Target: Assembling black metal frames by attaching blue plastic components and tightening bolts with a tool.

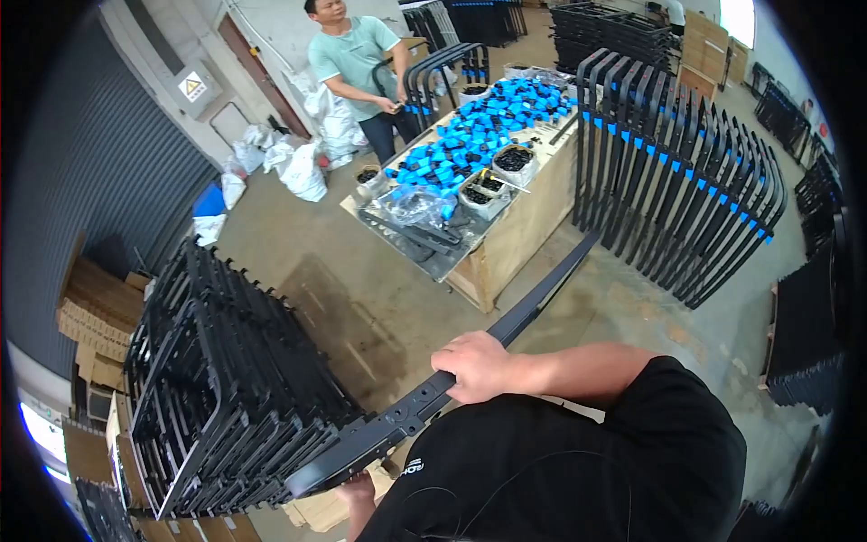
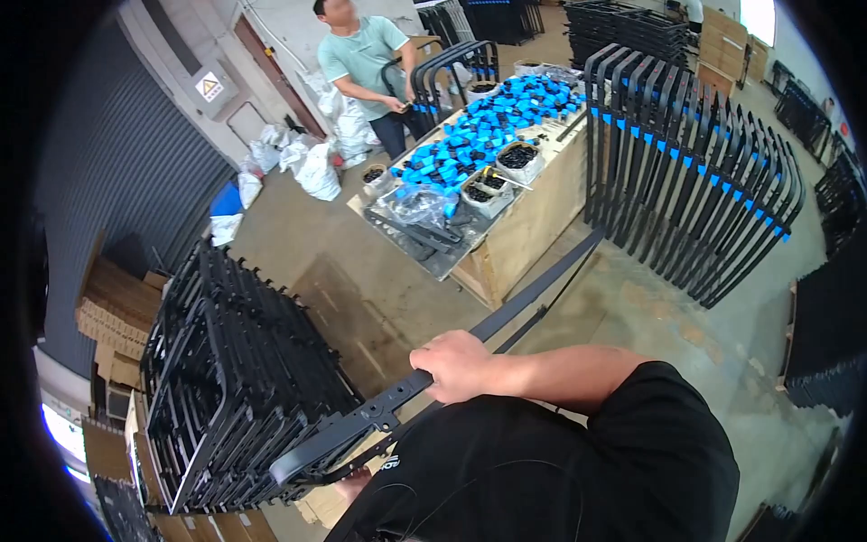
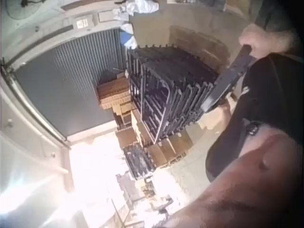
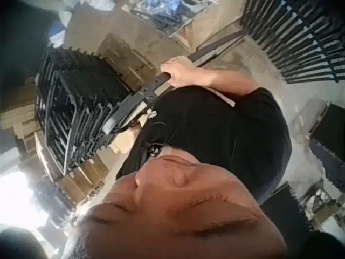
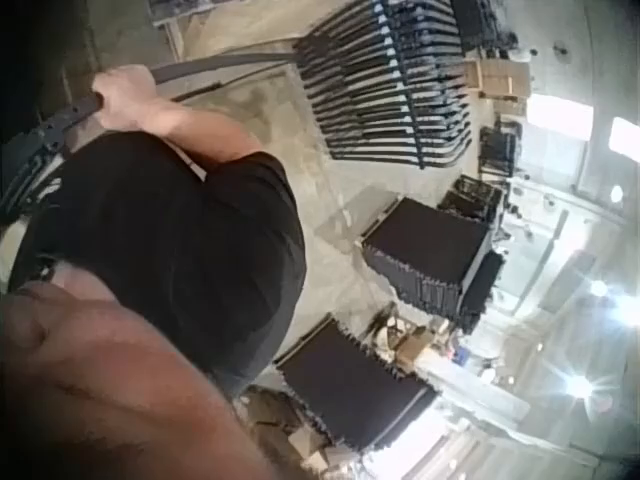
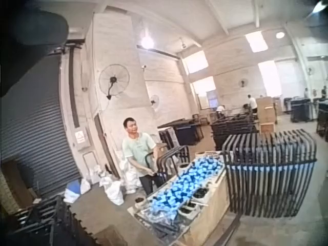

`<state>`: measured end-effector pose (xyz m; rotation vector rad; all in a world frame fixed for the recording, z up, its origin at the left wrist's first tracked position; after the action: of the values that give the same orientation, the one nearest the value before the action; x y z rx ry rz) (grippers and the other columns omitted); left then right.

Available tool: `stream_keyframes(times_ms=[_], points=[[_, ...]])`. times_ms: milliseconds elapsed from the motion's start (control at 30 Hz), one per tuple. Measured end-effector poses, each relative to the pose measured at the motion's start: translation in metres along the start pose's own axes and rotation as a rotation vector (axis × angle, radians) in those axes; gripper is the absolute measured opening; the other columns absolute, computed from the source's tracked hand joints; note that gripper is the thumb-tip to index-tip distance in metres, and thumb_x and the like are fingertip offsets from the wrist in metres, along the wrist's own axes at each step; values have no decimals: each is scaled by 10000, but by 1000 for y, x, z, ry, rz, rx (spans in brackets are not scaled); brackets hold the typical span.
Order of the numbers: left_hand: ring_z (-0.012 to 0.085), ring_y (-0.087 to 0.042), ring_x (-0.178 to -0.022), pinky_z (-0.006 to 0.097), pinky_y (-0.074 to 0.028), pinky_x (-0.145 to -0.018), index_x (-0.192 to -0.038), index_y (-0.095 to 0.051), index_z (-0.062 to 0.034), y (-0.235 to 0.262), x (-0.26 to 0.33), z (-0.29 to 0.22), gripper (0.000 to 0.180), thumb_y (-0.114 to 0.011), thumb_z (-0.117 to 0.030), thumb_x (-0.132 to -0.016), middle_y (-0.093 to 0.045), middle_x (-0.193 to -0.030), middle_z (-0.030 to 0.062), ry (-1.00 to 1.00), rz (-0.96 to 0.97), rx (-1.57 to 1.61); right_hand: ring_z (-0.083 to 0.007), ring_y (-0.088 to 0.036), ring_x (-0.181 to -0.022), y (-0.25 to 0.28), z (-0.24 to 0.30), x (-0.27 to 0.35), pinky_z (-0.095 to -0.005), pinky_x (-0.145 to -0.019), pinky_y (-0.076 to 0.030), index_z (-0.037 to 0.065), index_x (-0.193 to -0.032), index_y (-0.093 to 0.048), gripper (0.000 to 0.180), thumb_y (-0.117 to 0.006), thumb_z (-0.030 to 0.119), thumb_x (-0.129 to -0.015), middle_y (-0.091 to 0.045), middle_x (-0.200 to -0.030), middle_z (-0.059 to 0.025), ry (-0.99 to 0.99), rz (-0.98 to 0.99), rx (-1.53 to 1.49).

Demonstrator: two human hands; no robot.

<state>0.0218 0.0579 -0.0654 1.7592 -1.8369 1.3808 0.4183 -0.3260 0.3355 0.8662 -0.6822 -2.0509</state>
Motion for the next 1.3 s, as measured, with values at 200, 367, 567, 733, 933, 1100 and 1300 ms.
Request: stream_keyframes(times_ms=[200,367,567,733,933,1100,1300], points=[[292,-655,-924,480,-503,-939,-890,-645,-118,-215,13,105,412,-489,-490,-977,-662,-822,35,87,215,34,-336,-624,-695,68,-88,-21,-453,-619,-489,125,-780,-575,235,-739,169,-617,-592,-696,-77,-57,-190,221],[241,-550,-731,479,-485,-912,-805,-579,-126,-343,-4,117,350,-503,-422,-976,-533,-677,20,58,448,-2,-367,-597,-684,132,-165,-31,-438,-619,-475,77,-793,-610,241,-732,136,-594,-582,-700,-118,-138,-227,241],[216,-419,-686,429,-403,-851,-729,-433,-118,-490,42,156,396,-417,-413,-992,-413,-662,20,23,753,-257,-351,-611,-683,222,-317,-5,-398,-671,-505,37,-826,-643,165,-743,151,-763,-616,-736,-189,-483,-400,314],[169,-414,-618,356,-397,-715,-796,-486,-78,-553,90,193,404,-462,-422,-1006,-440,-648,22,-121,755,-244,-200,-519,-644,269,-441,33,-361,-644,-477,24,-865,-664,201,-711,214,-913,-602,-693,-115,-791,-509,94],[116,-383,-576,288,-329,-581,-769,-452,-122,-609,168,270,336,-479,-357,-1007,-423,-658,-9,-291,590,-336,-112,-514,-628,292,-605,63,-335,-611,-452,33,-829,-657,260,-739,257,-933,-561,-657,2,-739,-622,-160],[118,-398,-657,300,-336,-648,-738,-435,-129,-638,215,343,332,-492,-321,-1003,-446,-711,-6,-438,465,-405,-113,-518,-648,282,-748,70,-340,-629,-447,60,-811,-611,271,-724,265,-950,-560,-691,8,-637,-491,-371],[173,-596,-885,328,-455,-880,-917,-634,-37,-639,149,401,234,-548,-237,-1003,-647,-883,51,-437,369,-428,-162,-599,-737,254,-860,99,-365,-726,-487,59,-877,-647,300,-672,343,-969,-644,-752,-51,-520,-360,48]])
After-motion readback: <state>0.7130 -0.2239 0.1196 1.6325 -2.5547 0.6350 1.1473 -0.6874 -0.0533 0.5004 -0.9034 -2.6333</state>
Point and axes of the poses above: each hand's wrist, its own x-axis away from the middle knuckle, its own y-axis out of the back of the hand, z = x × y, the point moved 9 cm from there along -x, towards the middle knuckle
